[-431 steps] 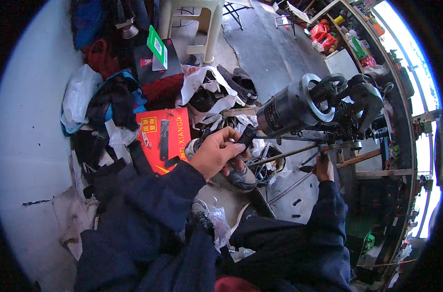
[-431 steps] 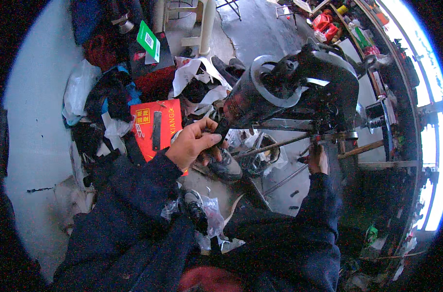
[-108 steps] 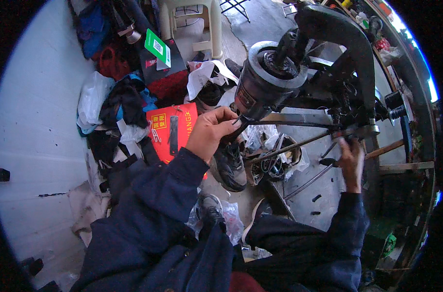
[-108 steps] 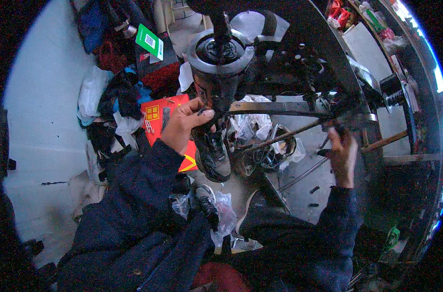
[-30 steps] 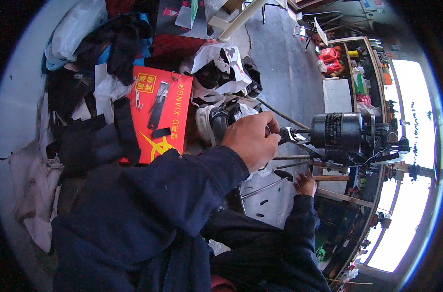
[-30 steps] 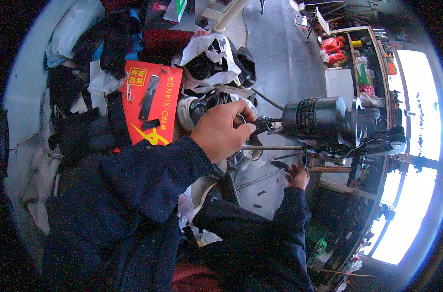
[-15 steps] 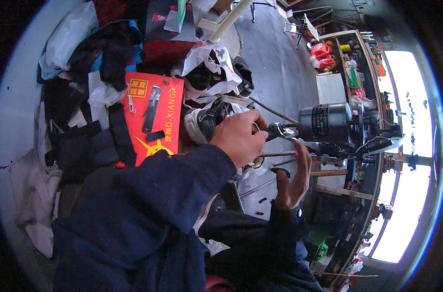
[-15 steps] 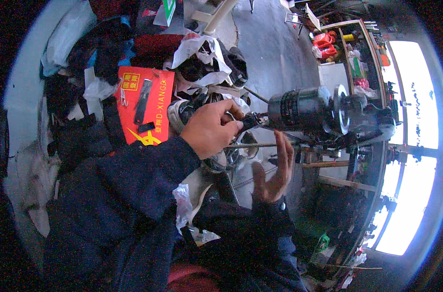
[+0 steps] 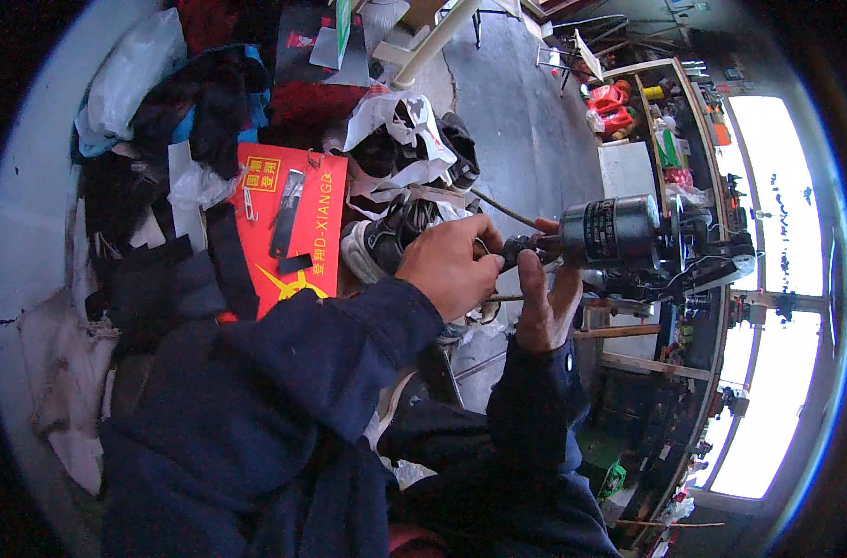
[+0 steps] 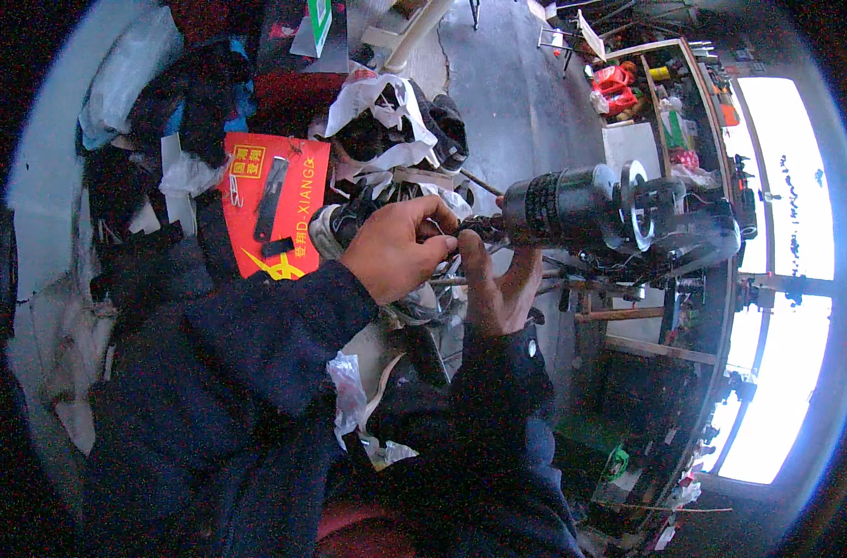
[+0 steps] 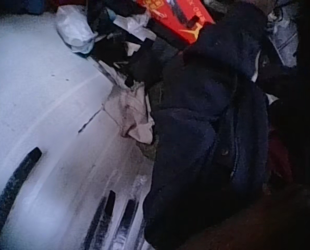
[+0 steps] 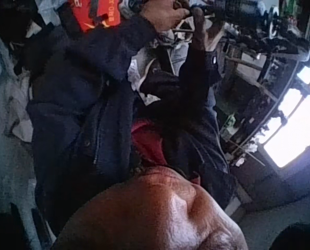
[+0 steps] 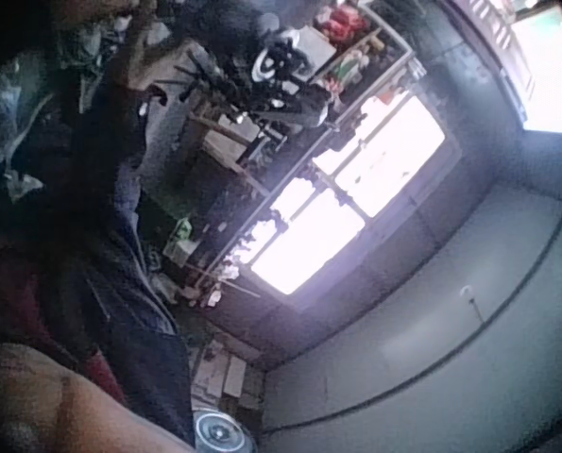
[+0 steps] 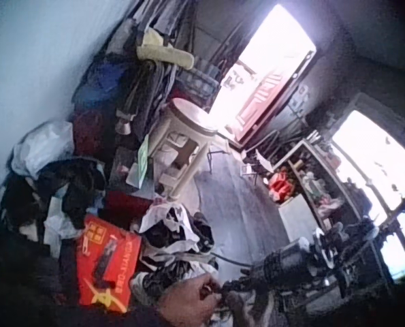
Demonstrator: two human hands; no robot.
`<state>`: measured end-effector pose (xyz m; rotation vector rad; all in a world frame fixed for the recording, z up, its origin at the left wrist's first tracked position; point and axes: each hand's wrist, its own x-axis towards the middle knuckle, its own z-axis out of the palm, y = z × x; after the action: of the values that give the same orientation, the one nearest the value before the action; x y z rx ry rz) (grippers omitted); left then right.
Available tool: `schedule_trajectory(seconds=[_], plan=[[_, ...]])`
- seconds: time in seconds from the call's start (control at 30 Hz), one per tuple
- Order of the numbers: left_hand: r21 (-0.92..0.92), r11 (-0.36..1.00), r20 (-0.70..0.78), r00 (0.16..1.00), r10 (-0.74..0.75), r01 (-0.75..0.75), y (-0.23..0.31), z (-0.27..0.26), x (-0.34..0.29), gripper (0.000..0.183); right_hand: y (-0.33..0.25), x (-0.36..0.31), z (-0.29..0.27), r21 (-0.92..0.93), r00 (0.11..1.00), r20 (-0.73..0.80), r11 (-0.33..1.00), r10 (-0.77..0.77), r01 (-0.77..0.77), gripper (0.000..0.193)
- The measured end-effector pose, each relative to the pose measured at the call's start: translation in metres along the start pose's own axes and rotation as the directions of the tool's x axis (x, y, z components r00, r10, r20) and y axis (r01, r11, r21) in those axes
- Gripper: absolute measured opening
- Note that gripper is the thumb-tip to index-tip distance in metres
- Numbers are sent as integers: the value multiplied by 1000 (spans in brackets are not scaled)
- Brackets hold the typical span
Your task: The person sits on the floor and works on a cylindrical electric motor, repeatedly stripping and twisting wires with their hands. They adjust the motor's position and continue manipulating the wires throughout the clip.
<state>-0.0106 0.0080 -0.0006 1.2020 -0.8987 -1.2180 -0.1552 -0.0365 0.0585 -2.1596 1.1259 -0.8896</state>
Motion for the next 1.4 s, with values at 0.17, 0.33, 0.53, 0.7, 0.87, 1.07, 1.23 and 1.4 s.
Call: schedule_trajectory(seconds=[0.17, 0.33, 0.53, 0.7, 0.87, 1.07, 1.23, 1.4], plan=[[6, 1000, -16, 1000, 9, -9, -2, 0, 0, 23, 21, 0, -9, 248, 993, -104, 965, -57, 82, 32], [-3, 1000, 1, 1000, 24, -24, 0, 2, 1, 18, 50, -10, -33, 70, 996, -92, 997, -7, 14, 30], [23, 999, -21, 999, 26, -25, 3, 0, 1, 18, 132, -45, -150, -203, 949, -134, 929, 286, -308, 17], [-40, 995, -40, 995, 94, -95, 2, 2, 5, 17, 260, -48, -210, -441, 938, -129, 829, 320, -344, 28], [-32, 999, 29, 999, 21, -20, 1, 0, 6, 14, 267, -38, -192, -203, 724, -19, 707, 689, -678, 27], [-17, 994, -51, 993, 106, -107, -1, 3, 7, 14, 187, -27, -214, 75, 840, -209, 865, 500, -497, 18], [-50, 995, -46, 996, 80, -82, 0, 4, 6, 17, 189, -4, -275, 57, 859, -321, 914, 398, -402, 26], [4, 996, -14, 996, 87, -87, 1, 2, 5, 17, 214, -2, -285, -85, 803, -425, 864, 419, -496, 29]])
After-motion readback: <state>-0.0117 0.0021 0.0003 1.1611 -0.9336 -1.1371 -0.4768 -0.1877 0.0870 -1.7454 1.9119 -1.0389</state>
